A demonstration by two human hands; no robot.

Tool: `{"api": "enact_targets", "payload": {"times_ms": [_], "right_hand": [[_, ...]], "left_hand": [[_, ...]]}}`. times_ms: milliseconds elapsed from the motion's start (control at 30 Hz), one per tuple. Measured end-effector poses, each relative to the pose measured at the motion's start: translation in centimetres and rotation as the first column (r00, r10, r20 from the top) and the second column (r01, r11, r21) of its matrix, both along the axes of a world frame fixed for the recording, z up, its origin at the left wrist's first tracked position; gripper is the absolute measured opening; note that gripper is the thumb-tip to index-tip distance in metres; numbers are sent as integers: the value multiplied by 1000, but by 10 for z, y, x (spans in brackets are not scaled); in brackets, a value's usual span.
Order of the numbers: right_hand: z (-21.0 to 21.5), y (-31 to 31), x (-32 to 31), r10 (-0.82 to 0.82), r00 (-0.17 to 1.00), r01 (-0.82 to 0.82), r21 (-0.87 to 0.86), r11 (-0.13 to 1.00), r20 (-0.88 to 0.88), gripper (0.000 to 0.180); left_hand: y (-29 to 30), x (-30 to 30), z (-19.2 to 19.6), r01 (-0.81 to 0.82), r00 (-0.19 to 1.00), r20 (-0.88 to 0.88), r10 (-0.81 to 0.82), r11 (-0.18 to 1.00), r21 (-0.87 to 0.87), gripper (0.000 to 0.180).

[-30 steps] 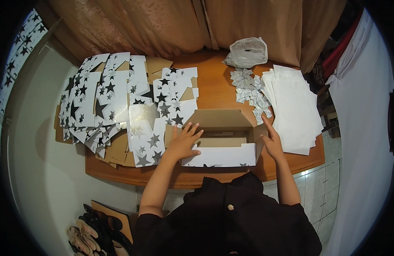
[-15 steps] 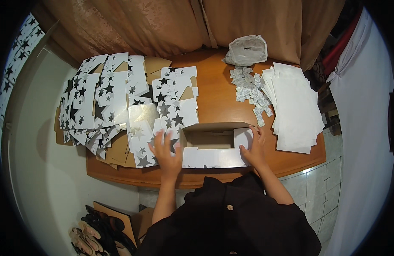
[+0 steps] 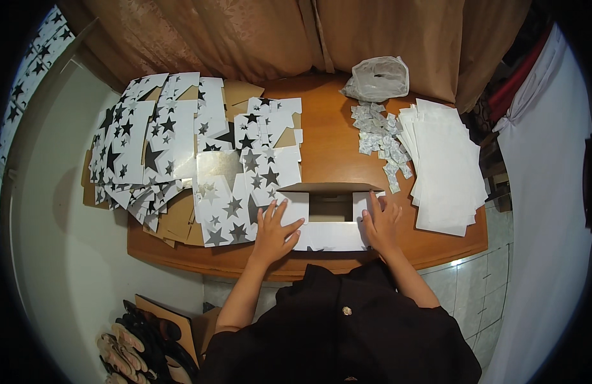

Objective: Folding cardboard boxes with a star pattern and placing them on a shelf.

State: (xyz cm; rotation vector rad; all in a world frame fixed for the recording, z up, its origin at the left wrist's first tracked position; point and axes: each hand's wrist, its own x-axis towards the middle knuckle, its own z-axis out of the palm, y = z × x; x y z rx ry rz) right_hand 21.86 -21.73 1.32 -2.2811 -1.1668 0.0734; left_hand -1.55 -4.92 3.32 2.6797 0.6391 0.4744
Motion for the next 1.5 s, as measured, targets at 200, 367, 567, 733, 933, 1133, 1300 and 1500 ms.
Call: {"api": "enact_targets", "payload": {"times_ms": [200,367,567,733,933,1133,1300,1500], "right_hand": [[0,-1,0,-11,999,16,108,994,-43,53],[-4,-8,10,73,977,18,418,908,-200,51],[-19,-12,22,212,949,-134,310,941,-235,42],[-3,0,17,78,961,42,416,908,-266,32],[-1,4,15,97,984,-80,114,990,-151,66],[22,22,11,-65,949,51,-53,997,-310,82],[-14,9,49,-66,820,165,125,978,-568,68],[58,-8,58,-83,573,164,15,986,-815,59]], "left_hand": [[-16,2,-4,-196,973,-107,203,978,75,30],[-6,0,-16,-302,837,367,407,901,-311,39],[10,29,-15,-130,723,495,482,799,-587,42],[24,24,-40,-102,782,434,447,779,-619,32],[9,37,-23,-310,908,195,372,907,-287,59],[12,50,-10,-470,868,-55,493,782,-409,102],[42,29,-39,-394,812,-88,577,431,-812,87],[46,-11,23,-172,925,-14,380,384,-907,73]]}}
